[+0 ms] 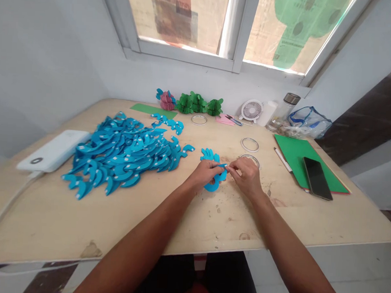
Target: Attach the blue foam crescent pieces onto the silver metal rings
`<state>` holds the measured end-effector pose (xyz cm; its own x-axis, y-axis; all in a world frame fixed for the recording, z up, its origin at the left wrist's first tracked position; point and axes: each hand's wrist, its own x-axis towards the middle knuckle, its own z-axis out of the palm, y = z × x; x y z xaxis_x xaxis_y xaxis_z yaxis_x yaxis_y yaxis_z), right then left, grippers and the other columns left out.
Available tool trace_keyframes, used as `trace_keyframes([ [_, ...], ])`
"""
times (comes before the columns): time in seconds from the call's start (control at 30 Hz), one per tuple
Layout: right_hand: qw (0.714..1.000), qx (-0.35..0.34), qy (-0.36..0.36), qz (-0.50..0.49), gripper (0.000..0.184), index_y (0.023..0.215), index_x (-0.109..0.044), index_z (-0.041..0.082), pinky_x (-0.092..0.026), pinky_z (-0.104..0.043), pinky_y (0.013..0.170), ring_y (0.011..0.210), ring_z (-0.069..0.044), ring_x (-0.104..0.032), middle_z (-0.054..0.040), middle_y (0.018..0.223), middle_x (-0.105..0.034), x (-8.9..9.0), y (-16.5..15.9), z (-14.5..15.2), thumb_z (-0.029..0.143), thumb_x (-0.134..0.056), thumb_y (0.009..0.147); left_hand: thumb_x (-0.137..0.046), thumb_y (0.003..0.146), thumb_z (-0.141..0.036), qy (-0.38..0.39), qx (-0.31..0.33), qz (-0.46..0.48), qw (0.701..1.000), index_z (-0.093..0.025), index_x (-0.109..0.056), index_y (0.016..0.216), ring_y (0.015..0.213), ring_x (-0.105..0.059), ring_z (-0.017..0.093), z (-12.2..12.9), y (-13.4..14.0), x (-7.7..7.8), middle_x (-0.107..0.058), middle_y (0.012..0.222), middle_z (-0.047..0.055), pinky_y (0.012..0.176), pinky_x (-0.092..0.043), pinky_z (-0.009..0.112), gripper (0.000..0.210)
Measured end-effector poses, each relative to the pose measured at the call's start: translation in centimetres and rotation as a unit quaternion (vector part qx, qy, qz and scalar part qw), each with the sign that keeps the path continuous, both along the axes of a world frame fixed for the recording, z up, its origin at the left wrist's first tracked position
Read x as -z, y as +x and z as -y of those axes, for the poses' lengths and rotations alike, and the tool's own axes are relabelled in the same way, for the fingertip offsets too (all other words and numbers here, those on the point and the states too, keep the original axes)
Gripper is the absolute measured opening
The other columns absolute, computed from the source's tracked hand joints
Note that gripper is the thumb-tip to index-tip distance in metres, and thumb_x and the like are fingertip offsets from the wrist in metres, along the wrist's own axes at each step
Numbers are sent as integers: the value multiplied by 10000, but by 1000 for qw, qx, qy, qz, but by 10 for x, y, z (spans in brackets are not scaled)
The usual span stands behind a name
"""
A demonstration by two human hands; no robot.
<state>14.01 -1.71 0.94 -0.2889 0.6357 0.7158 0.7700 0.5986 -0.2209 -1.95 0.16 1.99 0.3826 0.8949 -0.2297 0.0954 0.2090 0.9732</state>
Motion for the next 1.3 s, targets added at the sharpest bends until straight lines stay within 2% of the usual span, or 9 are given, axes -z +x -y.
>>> trace_keyframes([
  [0.47,999,-16,-36,17,237,671,-560,185,-342,-279,614,597,-142,-459,-21,606,-553,-2,1,1,310,-518,868,-506,664,-158,36,24,-31,999,-149,-554,556,414,-412,56,-1,-3,-2,-487,459,-51,395,-308,161,118],
  [0.73,999,-17,-38,15,242,677,-561,186,-345,-280,606,607,-147,-460,-25,613,-555,-3,1,2,314,-503,875,-535,674,-194,41,33,-33,998,-146,-571,561,444,-446,67,-1,-7,-5,-513,481,-31,394,-312,162,128],
  [0.97,999,-12,-39,14,264,675,-558,186,-344,-279,606,607,-145,-458,-26,616,-553,-3,0,2,348,-500,876,-561,683,-198,43,17,-34,998,-141,-577,598,413,-391,50,0,-9,-7,-473,479,-46,383,-303,154,103],
  [1.3,999,-15,-36,9,260,671,-553,185,-347,-277,602,601,-143,-460,-23,611,-550,0,1,0,340,-502,874,-584,685,-214,49,-8,-66,997,-139,-566,630,375,-419,55,-2,-7,-2,-460,470,-55,372,-344,167,95],
])
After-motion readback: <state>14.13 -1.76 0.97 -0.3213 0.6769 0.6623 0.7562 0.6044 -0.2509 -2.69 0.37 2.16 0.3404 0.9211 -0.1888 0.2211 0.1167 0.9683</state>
